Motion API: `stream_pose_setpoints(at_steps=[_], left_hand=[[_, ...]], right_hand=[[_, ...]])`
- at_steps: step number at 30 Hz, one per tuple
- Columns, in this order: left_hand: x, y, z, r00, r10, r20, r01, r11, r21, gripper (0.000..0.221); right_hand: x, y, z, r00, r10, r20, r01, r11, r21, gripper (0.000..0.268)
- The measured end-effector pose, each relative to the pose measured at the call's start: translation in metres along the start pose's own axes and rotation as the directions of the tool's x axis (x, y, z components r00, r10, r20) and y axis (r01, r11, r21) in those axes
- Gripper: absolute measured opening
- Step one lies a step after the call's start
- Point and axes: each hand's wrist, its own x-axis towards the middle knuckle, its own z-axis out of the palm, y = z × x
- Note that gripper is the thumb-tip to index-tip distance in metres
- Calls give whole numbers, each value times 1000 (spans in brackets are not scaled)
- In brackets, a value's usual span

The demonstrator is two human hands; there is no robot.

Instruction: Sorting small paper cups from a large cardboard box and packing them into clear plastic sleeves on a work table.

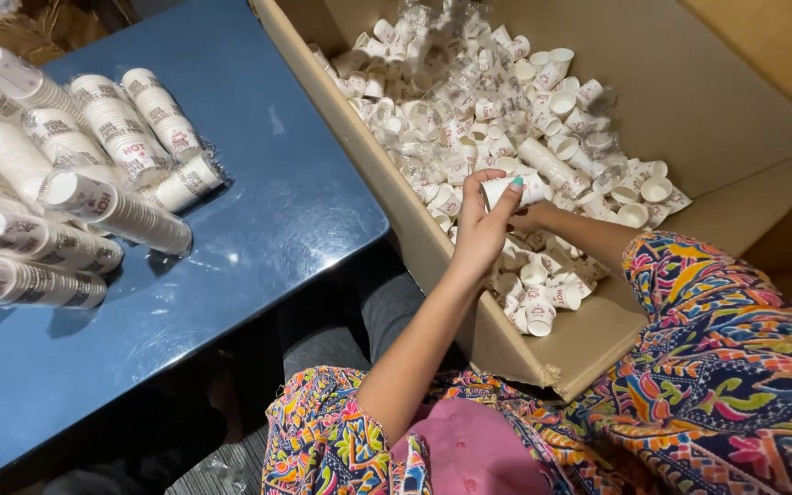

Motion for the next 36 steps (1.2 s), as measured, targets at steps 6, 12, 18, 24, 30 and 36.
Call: stream_pose_setpoints(at_steps=[6, 12, 18, 24, 30, 36], left_hand=[[-8, 24, 6, 990, -132, -51, 136, 987, 90, 33], [-3, 16, 3, 992, -117, -40, 122, 979, 164, 34], [-4, 17, 4, 993, -118, -24, 120, 985, 124, 33], [0, -1, 0, 997, -75, -2, 75, 997, -37, 30], [-5, 27, 6, 988, -155, -3, 154, 987, -34, 31], [-2, 13, -3, 986, -150, -67, 156, 983, 97, 31]], right_hand=[[-6, -64, -19, 974, -225, 19, 222, 971, 92, 41], [4, -80, -58, 997, -68, 44, 69, 998, -10, 33], [26, -69, -82, 993, 105, 49, -100, 990, -103, 26], [39, -21, -88, 957, 288, 31, -276, 941, -196, 20], [-42, -152, -182, 947, 316, -60, -307, 943, 128, 12], [-59, -191, -212, 903, 343, -259, -353, 936, 9, 17]])
